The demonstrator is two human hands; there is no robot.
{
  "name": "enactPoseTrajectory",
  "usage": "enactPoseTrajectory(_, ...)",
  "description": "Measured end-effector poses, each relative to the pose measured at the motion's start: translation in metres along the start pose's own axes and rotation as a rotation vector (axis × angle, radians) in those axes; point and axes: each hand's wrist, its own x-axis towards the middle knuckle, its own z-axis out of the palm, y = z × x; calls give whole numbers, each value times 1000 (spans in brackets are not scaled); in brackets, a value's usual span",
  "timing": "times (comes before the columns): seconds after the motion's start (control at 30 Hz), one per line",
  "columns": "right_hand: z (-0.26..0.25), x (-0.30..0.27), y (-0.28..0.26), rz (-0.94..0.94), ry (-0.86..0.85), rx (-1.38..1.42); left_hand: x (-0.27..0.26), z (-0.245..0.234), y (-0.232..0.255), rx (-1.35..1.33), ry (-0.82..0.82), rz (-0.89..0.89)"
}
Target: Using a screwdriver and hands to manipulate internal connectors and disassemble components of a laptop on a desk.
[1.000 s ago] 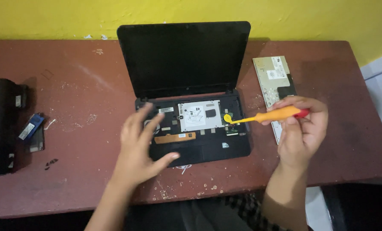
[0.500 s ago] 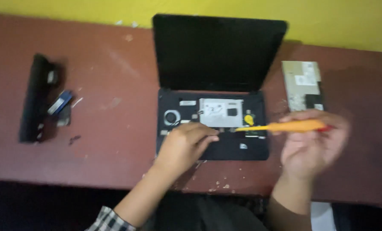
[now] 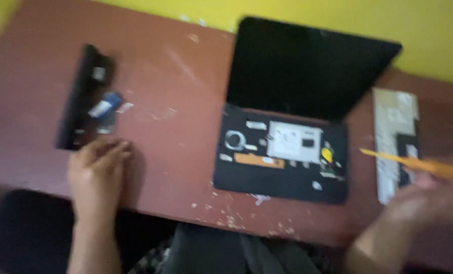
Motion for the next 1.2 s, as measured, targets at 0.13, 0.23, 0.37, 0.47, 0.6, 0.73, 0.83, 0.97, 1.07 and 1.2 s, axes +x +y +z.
enactPoseTrajectory(0.13, 35, -10, -60, -210, -262, 129, -4, 1, -4, 23, -56, 16)
enactPoseTrajectory(0.23, 42, -10, -66, -285, -325, 108, -7, 2, -7, 47, -37, 52)
enactPoseTrajectory(0.37, 44, -11, -65, -307, -355, 80, -9, 1, -9, 32, -33, 48)
enactPoseTrajectory(0.47, 40, -16, -62, -281, -334, 48, -7, 2, -11, 75, -44, 92)
enactPoseTrajectory(0.6, 44, -16, -70, -335, -448, 58, -13, 5, -16, 83, -27, 88)
enactPoseTrajectory(0.73, 44, -18, -71, -324, -466, 9, -15, 6, -19, 56, -52, 42)
enactPoseTrajectory(0.83, 45, -18, -72, -348, -472, -16, -16, 6, -21, 69, -54, 62)
enactPoseTrajectory(0.97, 48, -18, -76, -353, -467, -20, -14, 5, -20, 72, -49, 83)
enactPoseTrajectory(1.07, 47, -16, -74, -382, -474, -33, -15, 6, -20, 85, -47, 82)
enactPoseTrajectory(1.2, 45, -18, -76, -347, -470, -43, -15, 5, -19, 81, -49, 75)
